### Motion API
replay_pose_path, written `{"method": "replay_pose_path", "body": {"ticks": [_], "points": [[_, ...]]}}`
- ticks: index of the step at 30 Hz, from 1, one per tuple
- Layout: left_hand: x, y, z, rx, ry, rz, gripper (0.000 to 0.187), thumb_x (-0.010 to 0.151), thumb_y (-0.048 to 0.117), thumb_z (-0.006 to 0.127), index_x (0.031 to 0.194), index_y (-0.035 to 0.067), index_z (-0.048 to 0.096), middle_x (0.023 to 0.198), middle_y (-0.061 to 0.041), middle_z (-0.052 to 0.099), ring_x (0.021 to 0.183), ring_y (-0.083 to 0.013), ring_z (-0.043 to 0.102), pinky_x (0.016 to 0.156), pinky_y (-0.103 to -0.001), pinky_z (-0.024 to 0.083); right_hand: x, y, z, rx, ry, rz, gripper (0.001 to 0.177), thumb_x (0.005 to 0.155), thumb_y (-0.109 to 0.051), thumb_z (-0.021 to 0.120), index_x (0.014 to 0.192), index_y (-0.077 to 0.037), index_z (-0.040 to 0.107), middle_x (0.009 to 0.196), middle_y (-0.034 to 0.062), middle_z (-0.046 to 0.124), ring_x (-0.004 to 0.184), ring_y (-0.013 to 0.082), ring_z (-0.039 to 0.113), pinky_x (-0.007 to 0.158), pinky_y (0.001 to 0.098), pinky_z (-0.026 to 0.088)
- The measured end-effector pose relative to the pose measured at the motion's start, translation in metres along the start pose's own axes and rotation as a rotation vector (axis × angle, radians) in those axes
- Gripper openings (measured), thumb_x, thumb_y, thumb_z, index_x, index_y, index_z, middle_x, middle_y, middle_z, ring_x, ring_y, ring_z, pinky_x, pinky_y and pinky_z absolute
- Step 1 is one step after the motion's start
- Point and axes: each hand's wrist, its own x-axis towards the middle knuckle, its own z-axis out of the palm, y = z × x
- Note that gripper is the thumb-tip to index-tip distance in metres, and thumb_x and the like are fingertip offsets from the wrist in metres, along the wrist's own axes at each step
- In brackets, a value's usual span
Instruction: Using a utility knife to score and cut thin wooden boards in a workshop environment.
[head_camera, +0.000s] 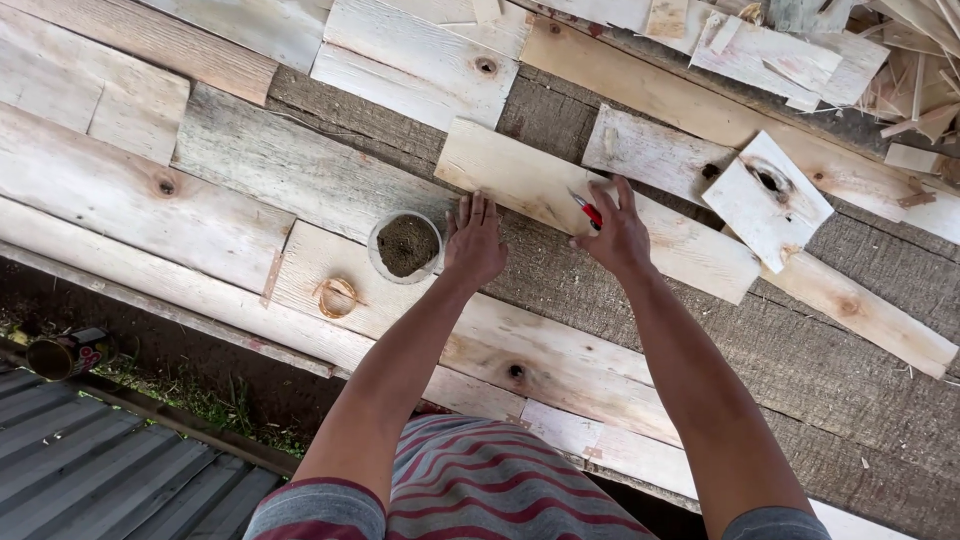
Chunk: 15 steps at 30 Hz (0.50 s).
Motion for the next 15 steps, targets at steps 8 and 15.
{"method": "replay_pose_path", "body": {"ticks": [8, 15], "points": [[0.003, -0.003, 0.004, 0.064, -0.028, -0.075, 0.081, 0.102, 0.039, 0.056, 0.164, 0.004, 0.017, 0.172, -0.021, 0.003, 0.159, -0.0400, 0.001, 0.126, -0.066, -0.002, 0.003, -0.017, 0.003, 0.020, -0.029, -0.013, 0.097, 0.072, -0.025, 0.094, 0.156, -0.025, 0.045, 0.167, 0.0137, 0.021, 0.138, 0.0503, 0.047, 0.104, 0.0653, 0.050], [0.002, -0.002, 0.013, -0.003, 0.011, -0.065, 0.085, 0.104, 0.035, 0.059, 0.165, 0.001, 0.010, 0.171, -0.025, -0.003, 0.159, -0.0437, -0.003, 0.128, -0.063, 0.007, 0.003, -0.015, -0.004, 0.033, -0.051, -0.066, 0.095, 0.074, -0.029, 0.091, 0.157, -0.025, 0.044, 0.168, 0.0143, 0.021, 0.129, 0.0521, 0.054, 0.100, 0.0653, 0.052]]}}
